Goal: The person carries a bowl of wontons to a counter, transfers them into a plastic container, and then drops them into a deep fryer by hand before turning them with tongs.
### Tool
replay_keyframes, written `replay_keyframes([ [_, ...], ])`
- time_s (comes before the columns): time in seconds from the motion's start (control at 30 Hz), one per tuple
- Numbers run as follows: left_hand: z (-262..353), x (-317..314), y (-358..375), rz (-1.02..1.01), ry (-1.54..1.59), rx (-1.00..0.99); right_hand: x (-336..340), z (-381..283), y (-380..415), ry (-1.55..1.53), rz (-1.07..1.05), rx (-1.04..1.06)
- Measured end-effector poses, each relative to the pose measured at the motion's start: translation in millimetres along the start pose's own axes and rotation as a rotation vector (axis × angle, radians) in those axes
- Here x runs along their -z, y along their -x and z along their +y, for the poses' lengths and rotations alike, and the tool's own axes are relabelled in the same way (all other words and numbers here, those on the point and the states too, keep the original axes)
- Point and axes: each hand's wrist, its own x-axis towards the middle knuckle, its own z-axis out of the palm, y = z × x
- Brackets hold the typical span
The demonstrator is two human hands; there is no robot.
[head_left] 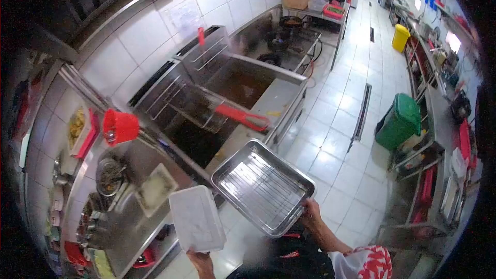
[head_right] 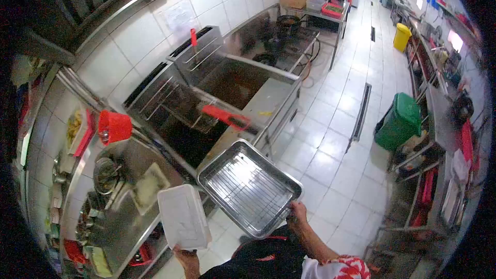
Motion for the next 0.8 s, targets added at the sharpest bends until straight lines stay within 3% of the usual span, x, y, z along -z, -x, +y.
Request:
replay_keyframes([
  [0.03,-14.1,-23.3,-7.0,-0.082,-0.008,0.009,38.3,-16.8,-27.7,0.020,-0.001,0.015],
  [0.1,-43.3,-74.5,-10.2,-0.017,-0.011,0.079,133.6,-26.2,-93.0,0.168,0.144,0.098],
  [0.17,-57.5,-120.1,-28.4,0.032,-0.039,0.138,46.2,-116.1,-36.3,-0.129,0.174,0.212],
  [0.3,-115.4,-183.8,-57.7,-0.035,-0.094,0.301,86.6,-197.9,-82.9,-0.104,0.159,0.295],
  [0.53,-168.7,-287.9,-79.2,-0.040,0.037,0.358,97.3,-283.2,-173.8,-0.223,0.141,0.504],
  [0.7,-189.1,-339.7,-96.1,-0.040,0.288,0.360,44.3,-333.5,-222.4,-0.341,0.207,0.554],
  [0.73,-187.6,-348.3,-96.7,-0.106,0.335,0.345,37.6,-345.1,-234.1,-0.350,0.126,0.530],
  [0.8,-196.1,-363.0,-105.0,-0.084,0.302,0.338,18.3,-364.1,-262.5,-0.343,0.182,0.555],
])
